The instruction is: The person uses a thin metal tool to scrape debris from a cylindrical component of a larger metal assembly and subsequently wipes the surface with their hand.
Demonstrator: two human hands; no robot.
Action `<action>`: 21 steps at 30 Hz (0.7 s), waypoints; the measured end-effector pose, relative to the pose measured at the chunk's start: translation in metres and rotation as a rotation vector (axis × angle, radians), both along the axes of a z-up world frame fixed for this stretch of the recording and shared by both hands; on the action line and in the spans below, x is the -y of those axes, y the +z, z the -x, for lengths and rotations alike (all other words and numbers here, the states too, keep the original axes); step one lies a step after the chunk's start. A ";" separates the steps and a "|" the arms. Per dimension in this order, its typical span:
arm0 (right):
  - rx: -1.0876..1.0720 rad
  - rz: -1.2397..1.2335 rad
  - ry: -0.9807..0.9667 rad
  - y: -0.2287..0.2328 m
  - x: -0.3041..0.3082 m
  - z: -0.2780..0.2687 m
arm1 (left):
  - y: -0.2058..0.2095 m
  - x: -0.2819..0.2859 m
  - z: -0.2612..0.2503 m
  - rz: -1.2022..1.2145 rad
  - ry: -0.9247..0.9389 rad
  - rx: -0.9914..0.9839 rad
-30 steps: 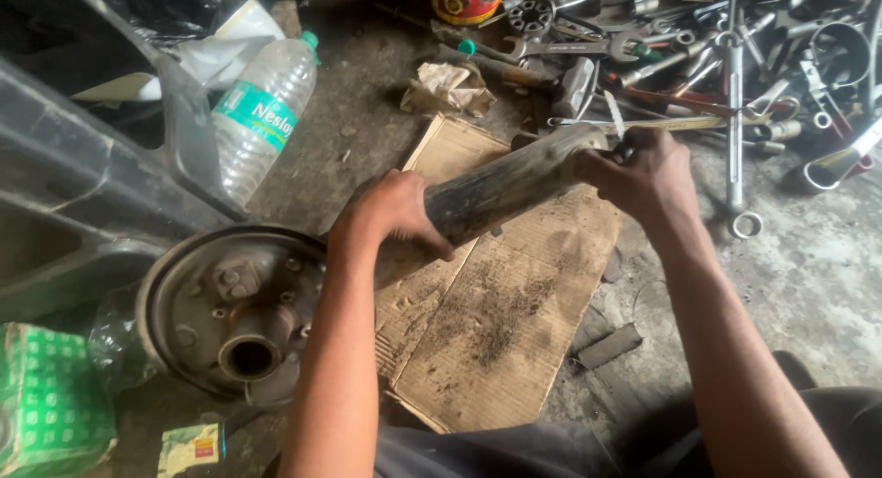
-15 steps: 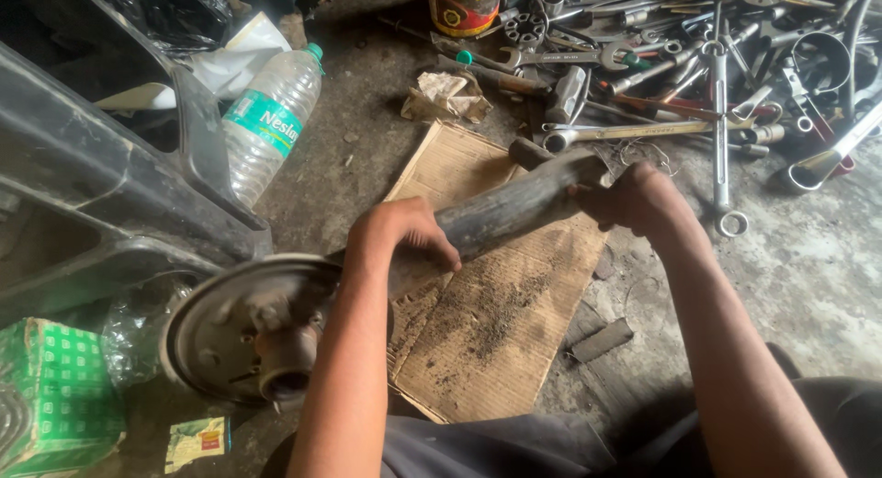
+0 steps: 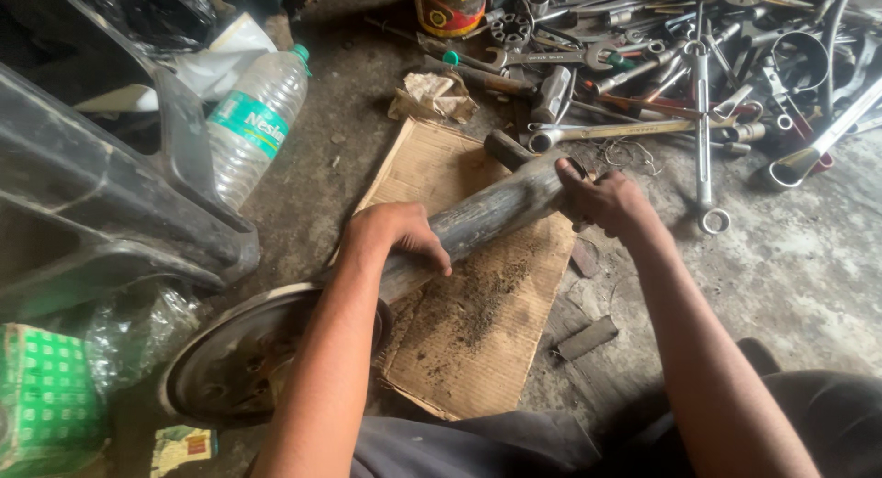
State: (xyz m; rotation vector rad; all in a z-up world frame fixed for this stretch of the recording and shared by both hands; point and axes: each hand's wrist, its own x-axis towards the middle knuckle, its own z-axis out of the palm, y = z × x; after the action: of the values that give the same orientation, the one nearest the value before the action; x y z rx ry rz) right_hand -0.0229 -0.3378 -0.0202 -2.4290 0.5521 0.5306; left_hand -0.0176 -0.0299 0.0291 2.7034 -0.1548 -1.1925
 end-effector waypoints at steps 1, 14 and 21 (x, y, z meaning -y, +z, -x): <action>0.009 -0.017 -0.010 -0.001 0.003 -0.001 | -0.003 -0.001 -0.001 0.004 0.006 -0.005; 0.067 0.039 -0.088 -0.040 0.005 -0.019 | 0.019 -0.046 0.014 -0.162 -0.203 0.126; 0.107 0.126 0.003 -0.033 0.004 -0.025 | 0.091 -0.149 0.155 0.055 0.868 0.755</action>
State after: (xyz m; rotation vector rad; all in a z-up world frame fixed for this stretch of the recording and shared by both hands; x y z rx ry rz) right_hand 0.0019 -0.3416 -0.0529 -2.5608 0.5514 0.3739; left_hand -0.1731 0.1193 0.1198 2.5250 0.7820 0.0741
